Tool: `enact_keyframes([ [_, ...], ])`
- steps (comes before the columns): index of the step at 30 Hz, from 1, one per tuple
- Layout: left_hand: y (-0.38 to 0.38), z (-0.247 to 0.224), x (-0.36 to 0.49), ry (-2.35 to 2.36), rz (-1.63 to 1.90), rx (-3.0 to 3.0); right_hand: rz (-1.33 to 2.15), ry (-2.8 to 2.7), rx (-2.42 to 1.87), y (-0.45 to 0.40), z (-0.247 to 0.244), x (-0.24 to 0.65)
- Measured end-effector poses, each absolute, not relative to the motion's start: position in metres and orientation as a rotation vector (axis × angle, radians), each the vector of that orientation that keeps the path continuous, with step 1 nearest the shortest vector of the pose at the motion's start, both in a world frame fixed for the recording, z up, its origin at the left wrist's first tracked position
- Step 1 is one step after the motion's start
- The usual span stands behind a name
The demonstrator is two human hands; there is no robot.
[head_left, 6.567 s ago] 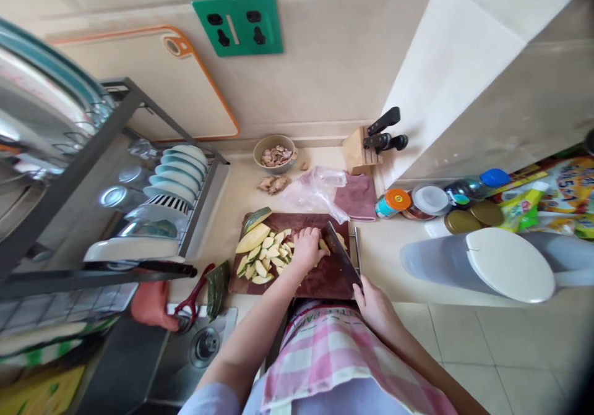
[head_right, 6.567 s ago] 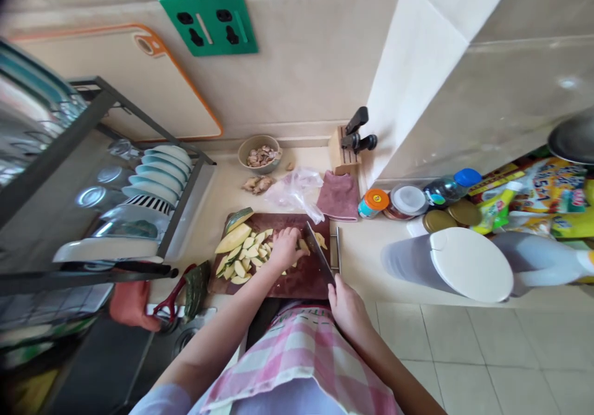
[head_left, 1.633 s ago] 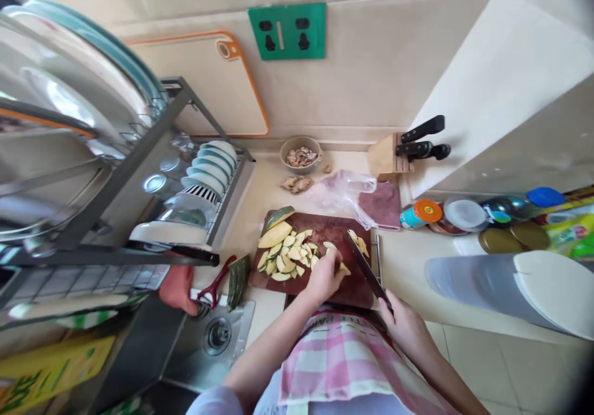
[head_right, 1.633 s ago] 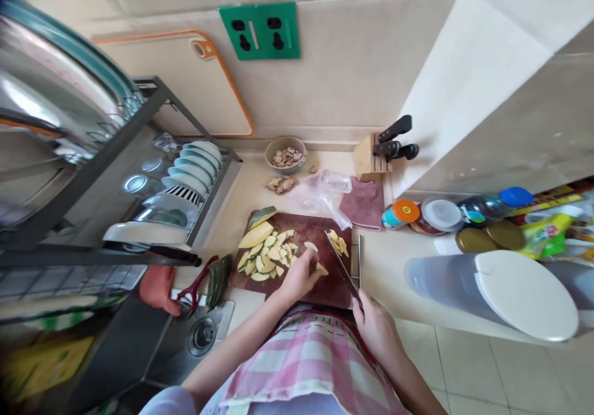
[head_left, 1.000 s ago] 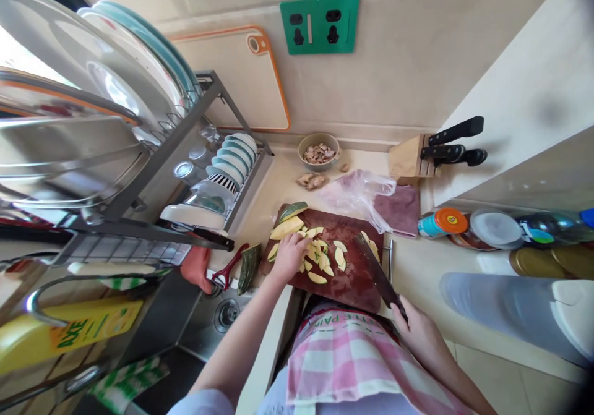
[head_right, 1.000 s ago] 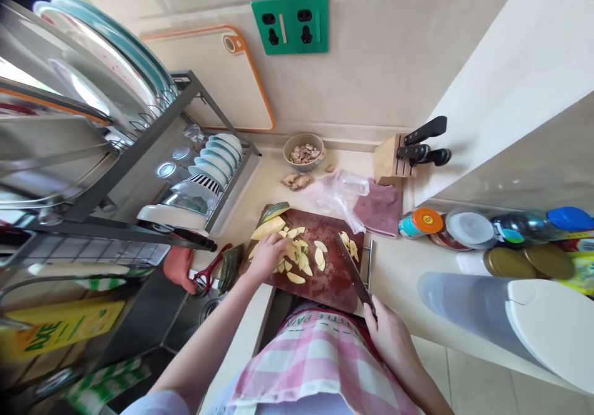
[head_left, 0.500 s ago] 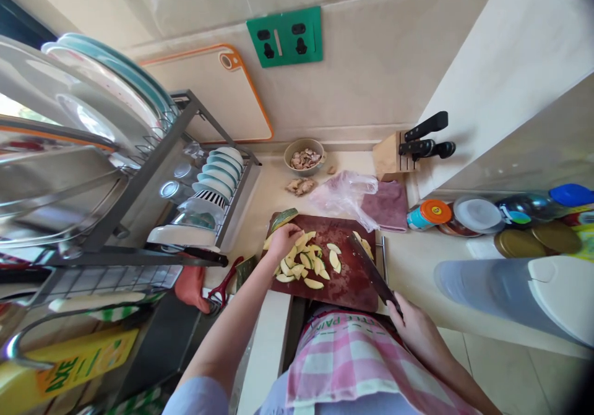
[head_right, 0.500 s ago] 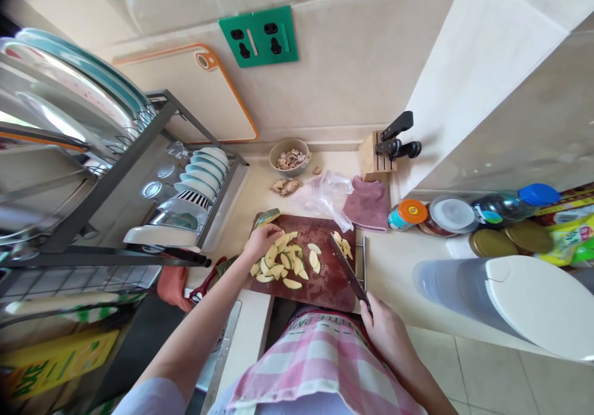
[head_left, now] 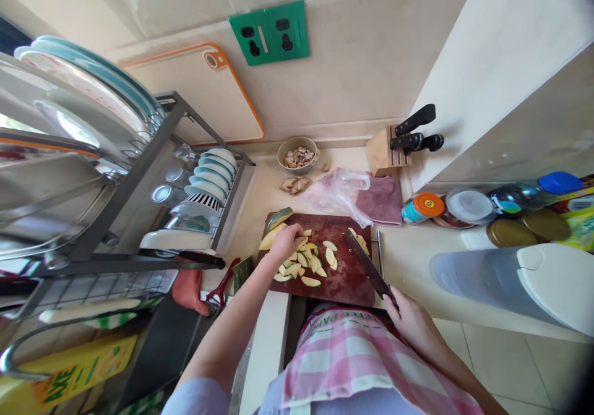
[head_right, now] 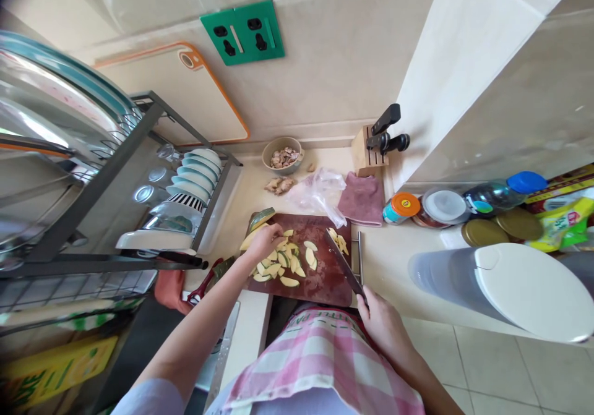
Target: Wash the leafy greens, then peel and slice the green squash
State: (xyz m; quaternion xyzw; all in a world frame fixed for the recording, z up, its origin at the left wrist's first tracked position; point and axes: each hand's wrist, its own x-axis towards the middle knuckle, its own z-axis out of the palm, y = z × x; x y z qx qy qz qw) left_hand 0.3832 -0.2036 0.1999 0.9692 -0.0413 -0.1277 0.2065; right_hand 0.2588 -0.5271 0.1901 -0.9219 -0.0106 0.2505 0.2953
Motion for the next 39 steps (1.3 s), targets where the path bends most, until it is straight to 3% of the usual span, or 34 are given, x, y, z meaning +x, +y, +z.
enact_keyframes([
  [9, -0.172, 0.207, 0.378, 0.2, -0.148, 2.191, 0.64, -0.033, -2.448, -0.529, 0.186, 0.258],
  [16, -0.18, 0.227, 0.369, -0.529, -0.677, 2.621, 0.639, -0.024, -2.446, -0.529, 0.187, 0.259],
  [20, -0.186, 0.22, 0.369, -0.731, -0.734, 2.596, 0.63, -0.044, -2.448, -0.529, 0.188, 0.26],
  [33, -0.172, 0.218, 0.366, -0.676, -0.742, 2.872, 0.657, -0.061, -2.48, -0.529, 0.186, 0.259],
  [39, -0.213, 0.231, 0.367, -0.456, -0.351, 2.677, 0.697, -0.06, -2.406, -0.529, 0.198, 0.262],
])
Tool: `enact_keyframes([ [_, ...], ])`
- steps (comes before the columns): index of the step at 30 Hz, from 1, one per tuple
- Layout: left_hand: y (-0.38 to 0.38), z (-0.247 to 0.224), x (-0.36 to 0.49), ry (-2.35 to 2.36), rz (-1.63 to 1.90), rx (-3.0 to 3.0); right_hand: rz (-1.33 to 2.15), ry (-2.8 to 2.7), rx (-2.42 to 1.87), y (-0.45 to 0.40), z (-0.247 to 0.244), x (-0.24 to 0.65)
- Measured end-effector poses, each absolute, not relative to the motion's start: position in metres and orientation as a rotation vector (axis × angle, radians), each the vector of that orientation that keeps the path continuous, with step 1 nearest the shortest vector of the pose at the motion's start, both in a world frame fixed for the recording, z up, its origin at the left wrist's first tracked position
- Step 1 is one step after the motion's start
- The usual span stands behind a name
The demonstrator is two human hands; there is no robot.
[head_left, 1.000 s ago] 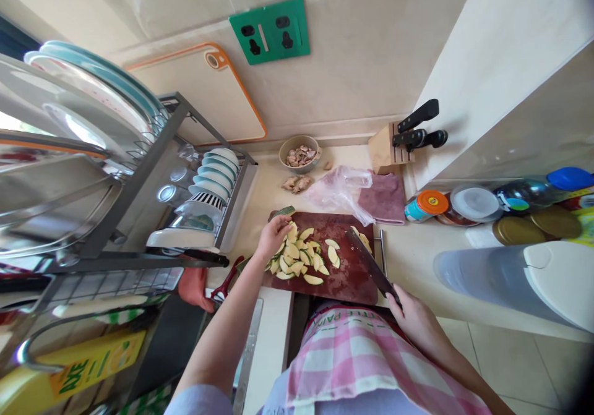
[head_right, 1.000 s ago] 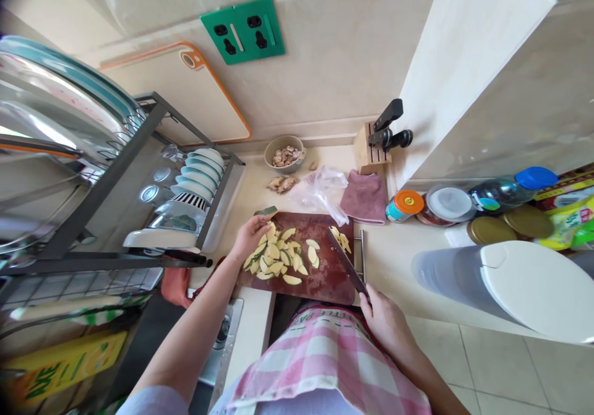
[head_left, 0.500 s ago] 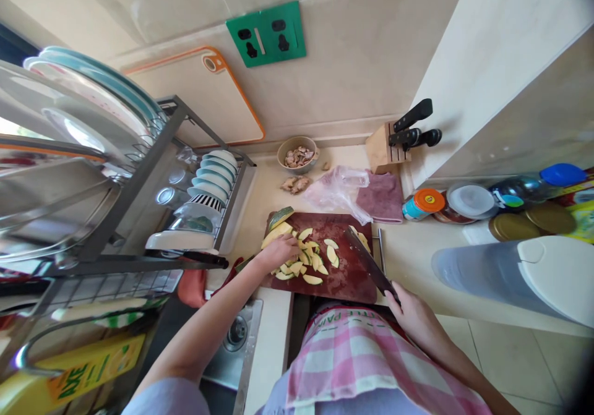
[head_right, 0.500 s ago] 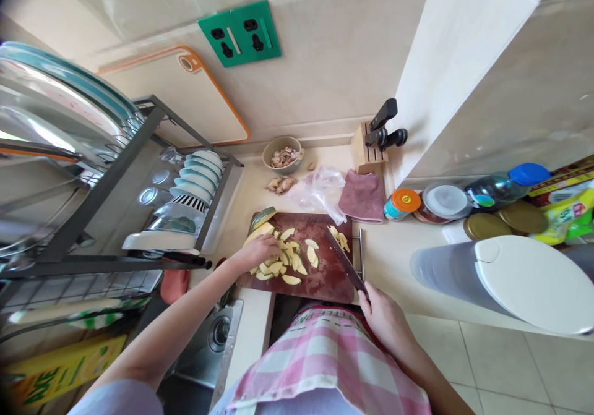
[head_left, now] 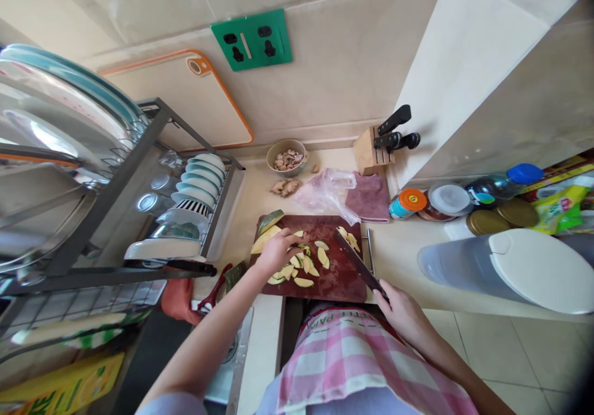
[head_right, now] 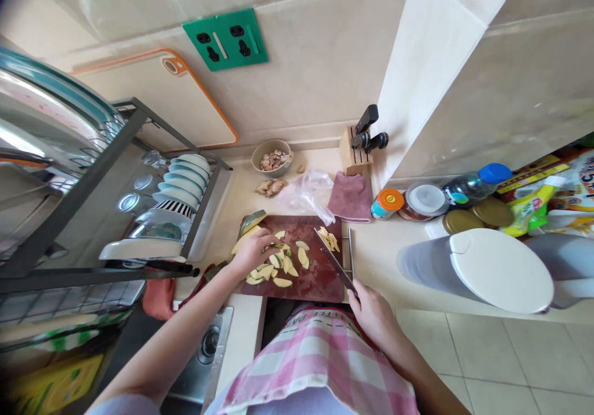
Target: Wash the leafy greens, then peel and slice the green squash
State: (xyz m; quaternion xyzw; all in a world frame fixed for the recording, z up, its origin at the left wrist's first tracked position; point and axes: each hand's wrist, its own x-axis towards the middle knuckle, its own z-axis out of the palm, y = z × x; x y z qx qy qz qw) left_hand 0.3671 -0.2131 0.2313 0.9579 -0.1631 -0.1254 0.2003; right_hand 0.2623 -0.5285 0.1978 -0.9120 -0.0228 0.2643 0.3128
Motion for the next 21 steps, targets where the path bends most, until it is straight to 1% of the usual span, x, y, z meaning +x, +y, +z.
enact_keyframes([
  [4, -0.276, 0.204, 0.36, -0.402, -0.174, 2.612, 0.713, -0.017, -2.372, -0.529, 0.202, 0.261],
  [8, -0.315, 0.169, 0.343, -0.484, -0.219, 2.684, 0.68, 0.012, -2.359, -0.526, 0.206, 0.261],
  [10, -0.317, 0.162, 0.335, -0.482, -0.249, 2.679, 0.674, 0.016, -2.36, -0.525, 0.209, 0.262],
  [14, -0.303, 0.161, 0.33, -0.528, -0.276, 2.634, 0.689, 0.02, -2.363, -0.524, 0.215, 0.263],
  [21, -0.299, 0.148, 0.329, -0.594, -0.241, 2.534, 0.708, -0.089, -2.437, -0.518, 0.209, 0.26],
])
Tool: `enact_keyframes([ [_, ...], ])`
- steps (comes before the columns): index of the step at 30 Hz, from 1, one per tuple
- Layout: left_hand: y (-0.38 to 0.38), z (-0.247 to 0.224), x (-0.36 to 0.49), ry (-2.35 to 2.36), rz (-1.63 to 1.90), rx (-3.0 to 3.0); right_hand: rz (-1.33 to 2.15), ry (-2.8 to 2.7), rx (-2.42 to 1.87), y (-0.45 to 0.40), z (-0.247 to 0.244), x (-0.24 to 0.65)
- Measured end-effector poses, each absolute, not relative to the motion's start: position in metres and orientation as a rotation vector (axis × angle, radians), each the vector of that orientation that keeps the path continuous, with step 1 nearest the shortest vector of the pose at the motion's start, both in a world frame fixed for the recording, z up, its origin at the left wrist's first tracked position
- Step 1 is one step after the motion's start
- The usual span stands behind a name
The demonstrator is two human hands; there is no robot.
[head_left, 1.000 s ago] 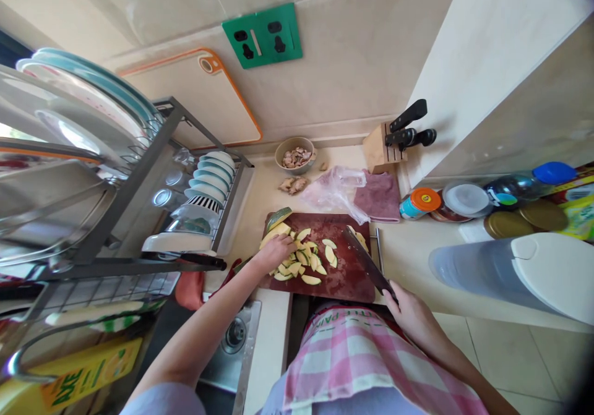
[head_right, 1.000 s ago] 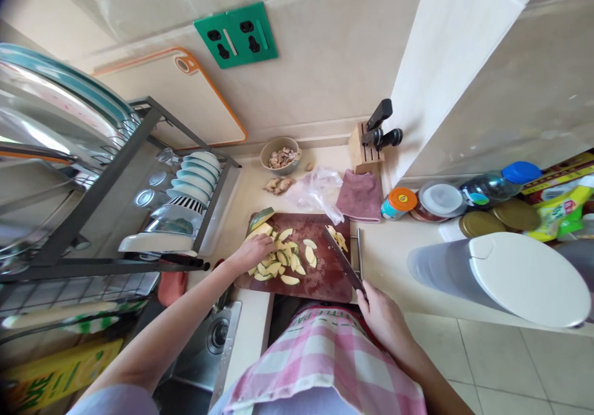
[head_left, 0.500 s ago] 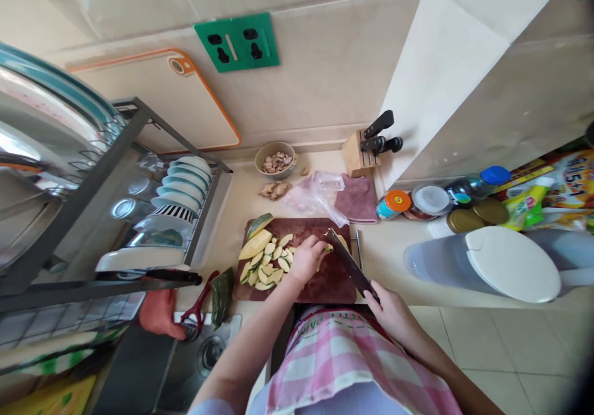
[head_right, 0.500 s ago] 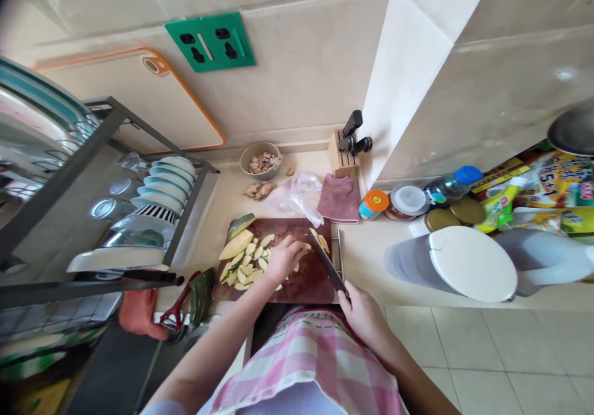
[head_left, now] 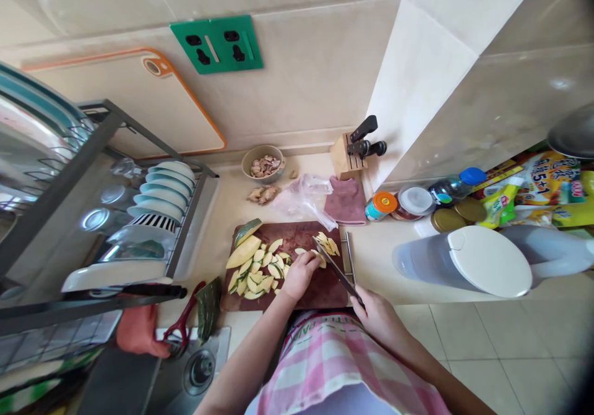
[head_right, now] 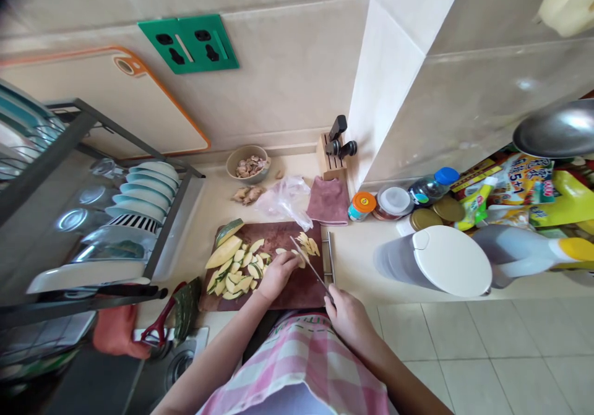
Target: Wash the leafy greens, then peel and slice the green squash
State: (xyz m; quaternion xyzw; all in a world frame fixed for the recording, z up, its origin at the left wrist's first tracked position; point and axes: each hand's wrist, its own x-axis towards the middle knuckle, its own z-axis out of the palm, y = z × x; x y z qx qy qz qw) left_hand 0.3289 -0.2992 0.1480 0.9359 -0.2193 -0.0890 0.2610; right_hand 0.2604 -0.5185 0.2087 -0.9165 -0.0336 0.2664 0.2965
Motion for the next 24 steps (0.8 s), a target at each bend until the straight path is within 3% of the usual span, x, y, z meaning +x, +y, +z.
enact_keyframes([
  [15, -0.312, 0.156, 0.329, -0.576, -0.184, 2.65, 0.842, -0.119, -2.541, -0.523, 0.236, 0.257],
  [24, -0.31, 0.157, 0.33, -0.541, -0.206, 2.561, 0.85, -0.076, -2.529, -0.514, 0.213, 0.263],
])
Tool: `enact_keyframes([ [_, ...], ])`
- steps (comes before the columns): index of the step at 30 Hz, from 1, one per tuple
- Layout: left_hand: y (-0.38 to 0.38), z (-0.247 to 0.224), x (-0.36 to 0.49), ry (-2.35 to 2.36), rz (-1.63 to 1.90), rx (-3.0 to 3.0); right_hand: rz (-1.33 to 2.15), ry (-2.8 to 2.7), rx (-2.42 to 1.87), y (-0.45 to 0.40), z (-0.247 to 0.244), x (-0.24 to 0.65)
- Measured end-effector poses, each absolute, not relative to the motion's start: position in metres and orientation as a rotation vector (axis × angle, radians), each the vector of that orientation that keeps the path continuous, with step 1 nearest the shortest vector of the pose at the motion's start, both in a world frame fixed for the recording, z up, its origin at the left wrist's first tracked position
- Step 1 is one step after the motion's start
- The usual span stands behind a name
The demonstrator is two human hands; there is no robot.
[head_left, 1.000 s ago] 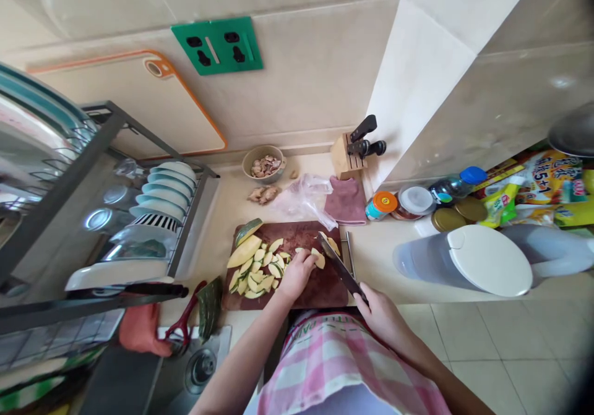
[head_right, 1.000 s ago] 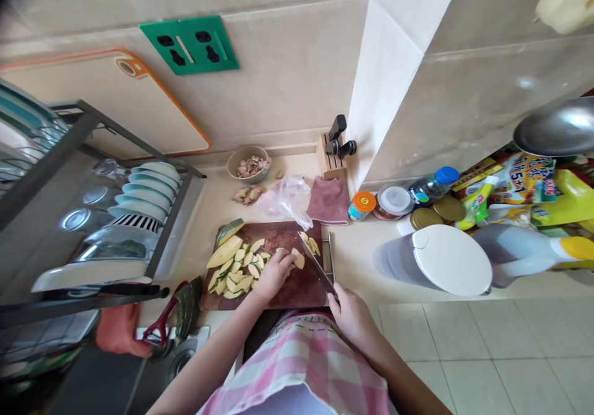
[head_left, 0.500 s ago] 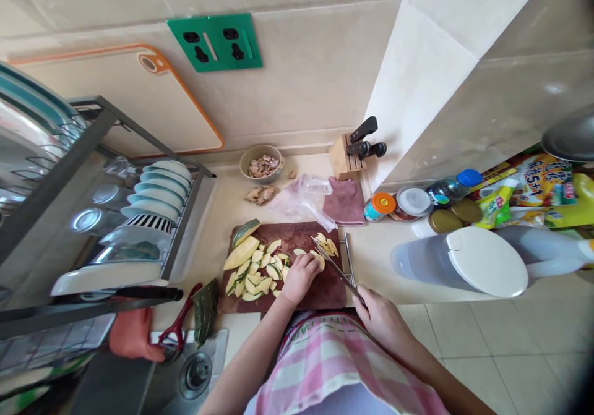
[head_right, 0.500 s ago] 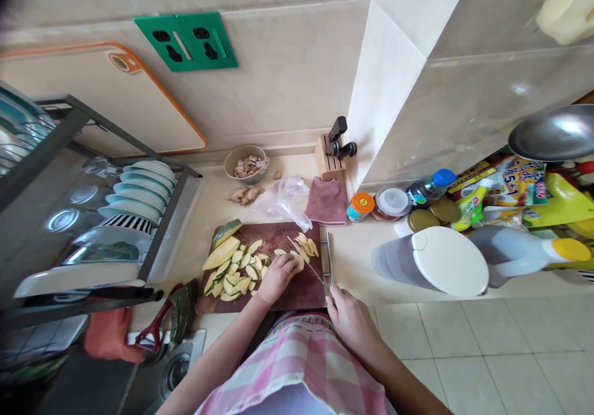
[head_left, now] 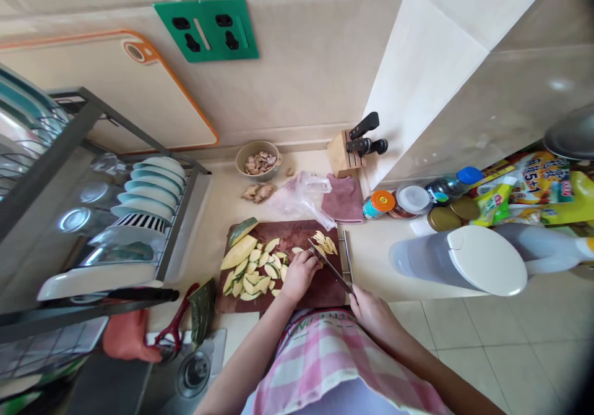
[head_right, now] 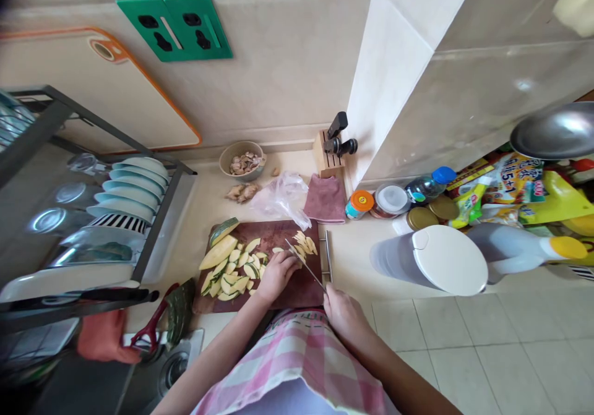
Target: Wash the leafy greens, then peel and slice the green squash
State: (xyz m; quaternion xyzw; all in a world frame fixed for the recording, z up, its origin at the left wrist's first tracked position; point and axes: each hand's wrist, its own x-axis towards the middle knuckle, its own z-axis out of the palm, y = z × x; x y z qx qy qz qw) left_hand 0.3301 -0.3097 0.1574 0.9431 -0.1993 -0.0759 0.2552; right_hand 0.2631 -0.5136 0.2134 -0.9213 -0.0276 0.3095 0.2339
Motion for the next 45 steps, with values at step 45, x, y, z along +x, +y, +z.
enact_keyframes([
  [45, -0.174, 0.214, 0.352, 0.274, -0.278, 2.567, 0.824, 0.01, -2.362, -0.532, 0.179, 0.272],
])
